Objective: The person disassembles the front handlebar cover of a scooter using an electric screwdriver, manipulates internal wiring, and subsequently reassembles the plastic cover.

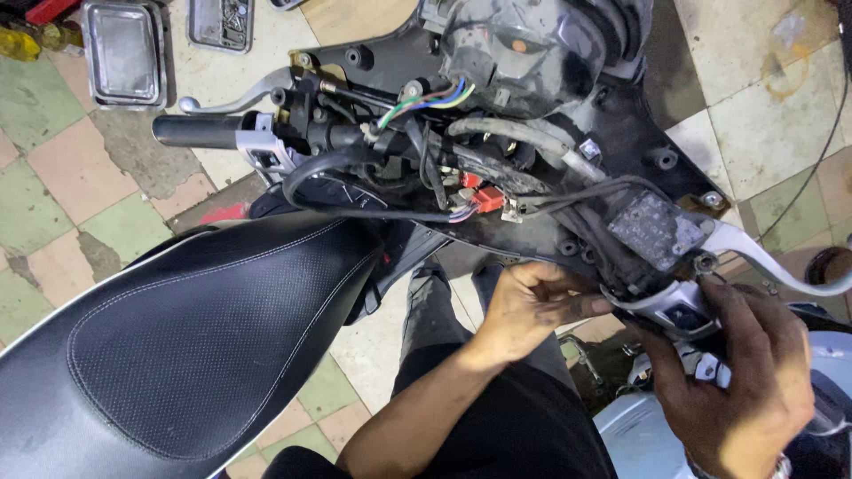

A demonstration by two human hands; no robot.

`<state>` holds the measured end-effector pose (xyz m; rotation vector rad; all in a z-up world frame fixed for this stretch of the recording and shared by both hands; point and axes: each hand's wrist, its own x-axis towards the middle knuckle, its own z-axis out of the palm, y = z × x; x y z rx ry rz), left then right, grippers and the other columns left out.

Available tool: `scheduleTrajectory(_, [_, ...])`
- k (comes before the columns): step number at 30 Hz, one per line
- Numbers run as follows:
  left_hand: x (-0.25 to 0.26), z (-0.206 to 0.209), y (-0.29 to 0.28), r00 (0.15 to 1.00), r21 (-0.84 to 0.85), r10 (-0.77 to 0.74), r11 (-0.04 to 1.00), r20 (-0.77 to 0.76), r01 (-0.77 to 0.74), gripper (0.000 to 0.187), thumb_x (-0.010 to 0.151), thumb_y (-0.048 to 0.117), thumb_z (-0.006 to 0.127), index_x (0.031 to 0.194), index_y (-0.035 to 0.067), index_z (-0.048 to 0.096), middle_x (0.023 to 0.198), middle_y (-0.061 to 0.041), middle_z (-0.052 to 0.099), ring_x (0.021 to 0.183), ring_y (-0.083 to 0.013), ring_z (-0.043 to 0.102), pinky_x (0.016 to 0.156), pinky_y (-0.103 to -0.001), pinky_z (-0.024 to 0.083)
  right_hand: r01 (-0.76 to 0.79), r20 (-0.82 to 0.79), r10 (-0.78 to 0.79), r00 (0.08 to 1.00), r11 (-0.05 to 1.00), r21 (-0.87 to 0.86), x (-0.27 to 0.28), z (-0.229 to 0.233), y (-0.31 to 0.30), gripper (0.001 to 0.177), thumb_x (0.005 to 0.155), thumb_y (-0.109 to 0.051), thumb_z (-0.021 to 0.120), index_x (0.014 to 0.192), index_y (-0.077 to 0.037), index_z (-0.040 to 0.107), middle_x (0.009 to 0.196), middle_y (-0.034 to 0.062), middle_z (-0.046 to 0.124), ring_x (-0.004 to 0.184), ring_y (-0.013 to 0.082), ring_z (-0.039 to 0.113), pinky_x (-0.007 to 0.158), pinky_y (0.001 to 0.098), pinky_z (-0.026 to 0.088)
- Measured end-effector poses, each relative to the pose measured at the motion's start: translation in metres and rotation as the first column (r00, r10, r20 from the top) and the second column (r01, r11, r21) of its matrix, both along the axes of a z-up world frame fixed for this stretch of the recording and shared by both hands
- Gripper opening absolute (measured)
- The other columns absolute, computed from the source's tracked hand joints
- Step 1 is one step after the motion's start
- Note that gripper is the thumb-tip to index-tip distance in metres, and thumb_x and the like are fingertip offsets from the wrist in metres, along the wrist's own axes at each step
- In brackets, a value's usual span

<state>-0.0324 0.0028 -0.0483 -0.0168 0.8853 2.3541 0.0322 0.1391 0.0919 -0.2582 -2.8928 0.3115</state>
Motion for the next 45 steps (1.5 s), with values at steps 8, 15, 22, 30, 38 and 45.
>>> scheduleTrajectory(8, [-0.007,-0.004,-0.015,0.99,-0.347,-0.131,0.932,-0.051,0.105,0.028,0.103,0.018,0.077,0.091,-0.005,0.069,0.077,-0.002,0.059,0.072,-0.011,0.051,0.069,-0.029,0.041,-0.012,-0.032,0.015,0.999,0.997,0.072,0.004,-0.008,-0.002,0.06,0.083,-0.01,0.091,0.135,0.003,0.064,0.122,0.019,0.06,0.109,0.0319,0.062,0.097,0.0377,0.055])
scheduleTrajectory(15, [-0.01,0.0,-0.017,0.987,-0.405,-0.128,0.911,-0.099,0.078,0.038,0.099,0.036,0.072,0.093,-0.002,0.076,0.084,-0.005,0.075,0.072,-0.0071,0.06,0.065,-0.025,0.047,-0.04,-0.053,0.044,0.998,0.996,0.083,0.005,-0.01,-0.006,0.057,0.089,-0.011,0.091,0.136,0.004,0.063,0.121,0.017,0.059,0.107,0.0307,0.063,0.094,0.0369,0.056])
scheduleTrajectory(22, [-0.017,0.004,-0.025,0.969,-0.468,-0.199,0.877,-0.149,0.108,0.046,0.103,0.043,0.069,0.089,0.0,0.078,0.075,-0.002,0.07,0.068,-0.0094,0.056,0.064,-0.026,0.046,-0.044,-0.103,0.052,0.993,0.996,0.078,0.008,-0.01,-0.016,0.059,0.091,-0.018,0.087,0.139,0.004,0.06,0.124,0.0189,0.06,0.107,0.0313,0.062,0.093,0.037,0.056])
scheduleTrajectory(30, [0.05,-0.118,-0.059,0.967,-0.499,-0.242,0.85,-0.083,0.17,0.043,0.095,0.035,0.071,0.127,0.007,0.069,0.114,-0.007,0.073,0.1,-0.0134,0.069,0.089,-0.031,0.057,-0.081,-0.068,0.092,0.993,0.985,0.154,0.013,-0.008,-0.018,0.063,0.093,-0.018,0.091,0.141,0.003,0.055,0.136,0.0214,0.059,0.123,0.0345,0.058,0.11,0.041,0.052])
scheduleTrajectory(38, [0.075,-0.333,-0.146,0.998,-0.996,0.027,-0.076,0.05,0.052,0.068,0.073,0.043,0.088,0.118,-0.001,0.063,0.113,-0.025,0.068,0.105,-0.0395,0.065,0.087,-0.046,0.053,-0.131,-0.225,0.078,0.971,0.964,-0.23,0.08,-0.068,-0.073,0.075,0.07,-0.016,0.084,0.136,-0.004,0.049,0.136,0.021,0.055,0.13,0.0396,0.053,0.111,0.0514,0.044])
scheduleTrajectory(45, [0.03,-0.433,-0.173,0.915,-0.847,-0.203,-0.487,0.348,0.214,0.065,0.083,0.046,0.077,0.12,-0.005,0.062,0.114,-0.025,0.069,0.107,-0.0393,0.065,0.091,-0.046,0.053,0.055,0.27,0.119,0.956,0.827,-0.559,0.137,-0.218,-0.08,0.058,0.075,-0.021,0.08,0.129,-0.008,0.062,0.128,0.0185,0.064,0.122,0.0367,0.063,0.102,0.0433,0.051])
